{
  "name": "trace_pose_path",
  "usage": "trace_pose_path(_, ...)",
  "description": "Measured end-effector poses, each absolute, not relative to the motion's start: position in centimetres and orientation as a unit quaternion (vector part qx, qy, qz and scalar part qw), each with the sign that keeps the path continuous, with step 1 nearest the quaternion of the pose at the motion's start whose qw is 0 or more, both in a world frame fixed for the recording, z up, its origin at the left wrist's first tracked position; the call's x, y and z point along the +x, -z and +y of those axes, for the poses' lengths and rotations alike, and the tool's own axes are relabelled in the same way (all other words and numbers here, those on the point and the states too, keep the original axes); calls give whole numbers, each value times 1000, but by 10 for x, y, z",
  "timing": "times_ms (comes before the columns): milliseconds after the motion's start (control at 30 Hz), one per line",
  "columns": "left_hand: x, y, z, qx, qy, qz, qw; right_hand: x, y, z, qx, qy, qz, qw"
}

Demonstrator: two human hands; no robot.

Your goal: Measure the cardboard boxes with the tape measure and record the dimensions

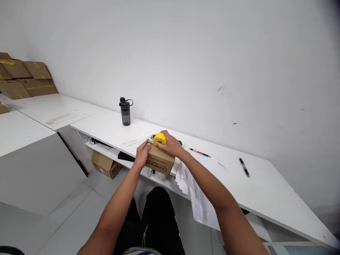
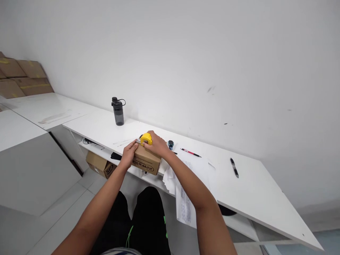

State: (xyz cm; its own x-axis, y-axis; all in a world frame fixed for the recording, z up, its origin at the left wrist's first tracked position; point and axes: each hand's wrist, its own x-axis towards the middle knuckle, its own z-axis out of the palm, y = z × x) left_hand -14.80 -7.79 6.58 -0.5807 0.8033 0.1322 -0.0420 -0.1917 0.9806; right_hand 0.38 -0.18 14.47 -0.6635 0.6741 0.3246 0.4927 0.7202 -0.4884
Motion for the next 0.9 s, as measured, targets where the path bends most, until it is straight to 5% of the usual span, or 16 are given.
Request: trace_pose_path(900, -146, -70, -78, 356, -692, 557, 290, 128, -115, 0, -392, -302, -802, 335)
